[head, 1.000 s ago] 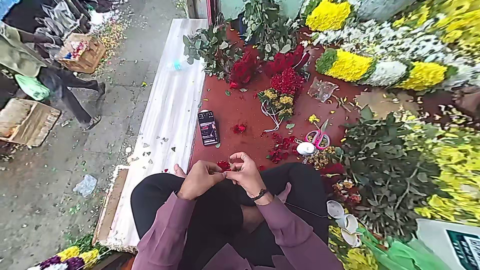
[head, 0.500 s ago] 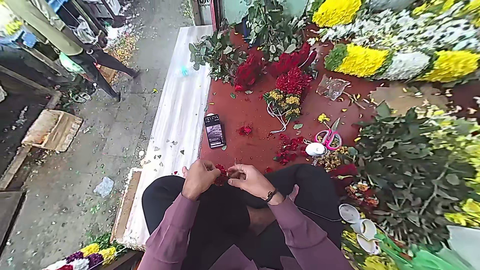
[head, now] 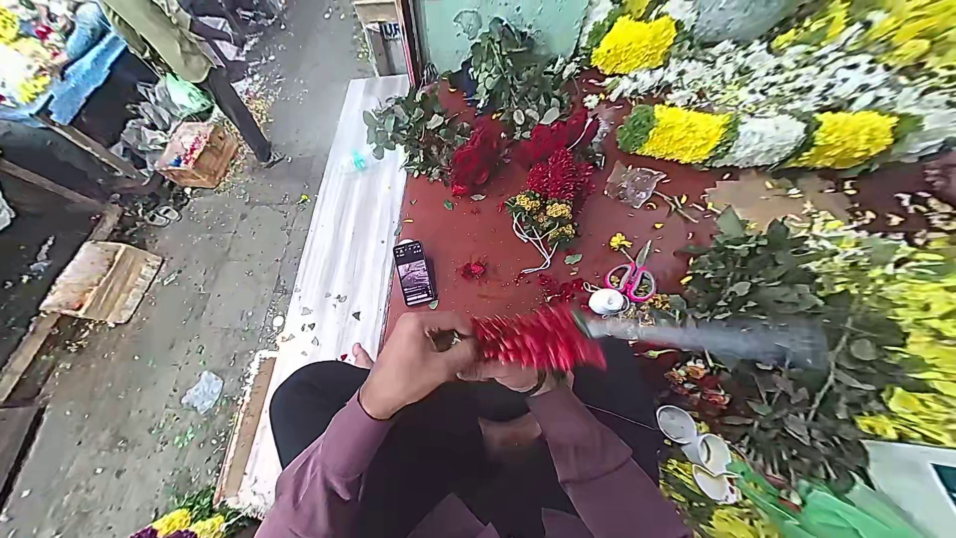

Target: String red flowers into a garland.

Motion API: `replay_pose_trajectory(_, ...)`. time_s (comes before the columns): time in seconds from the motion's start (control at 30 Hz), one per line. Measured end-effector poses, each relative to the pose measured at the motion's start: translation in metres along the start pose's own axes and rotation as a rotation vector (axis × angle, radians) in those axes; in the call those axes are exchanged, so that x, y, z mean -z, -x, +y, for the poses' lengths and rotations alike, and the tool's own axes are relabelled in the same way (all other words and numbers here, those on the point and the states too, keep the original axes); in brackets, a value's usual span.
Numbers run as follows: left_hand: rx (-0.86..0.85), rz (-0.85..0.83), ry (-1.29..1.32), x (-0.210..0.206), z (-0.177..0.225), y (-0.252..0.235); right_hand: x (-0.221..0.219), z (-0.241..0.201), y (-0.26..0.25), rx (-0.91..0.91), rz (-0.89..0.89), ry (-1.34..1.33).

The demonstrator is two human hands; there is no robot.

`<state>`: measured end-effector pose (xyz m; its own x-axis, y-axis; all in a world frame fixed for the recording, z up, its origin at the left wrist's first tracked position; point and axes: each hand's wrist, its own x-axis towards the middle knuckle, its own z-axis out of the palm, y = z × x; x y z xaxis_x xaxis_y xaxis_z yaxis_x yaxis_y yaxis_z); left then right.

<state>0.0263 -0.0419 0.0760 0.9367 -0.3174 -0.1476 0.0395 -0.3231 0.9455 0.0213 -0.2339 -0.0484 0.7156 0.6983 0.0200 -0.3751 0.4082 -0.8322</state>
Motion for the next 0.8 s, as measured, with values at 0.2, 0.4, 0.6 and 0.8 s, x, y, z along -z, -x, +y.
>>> replay_pose_trajectory(0.2, 0.332, 0.029, -0.282, 0.024, -0.048, 0.01, 0.018, -0.032, 0.001, 0.035, -0.015, 0.237)
replay_pose_trajectory(0.4, 0.376, -0.263, 0.014, 0.038, -0.068, 0.021, 0.042, -0.038, 0.005, -0.1, -0.06, 0.239)
replay_pose_trajectory(0.6, 0.444, -0.092, -0.091, 0.024, -0.086, 0.016, 0.103, -0.008, -0.051, -0.515, 0.184, 0.823)
replay_pose_trajectory(0.8, 0.484, -0.024, -0.144, 0.023, -0.094, 0.023, 0.182, 0.069, -0.118, -0.662, 0.767, 1.253)
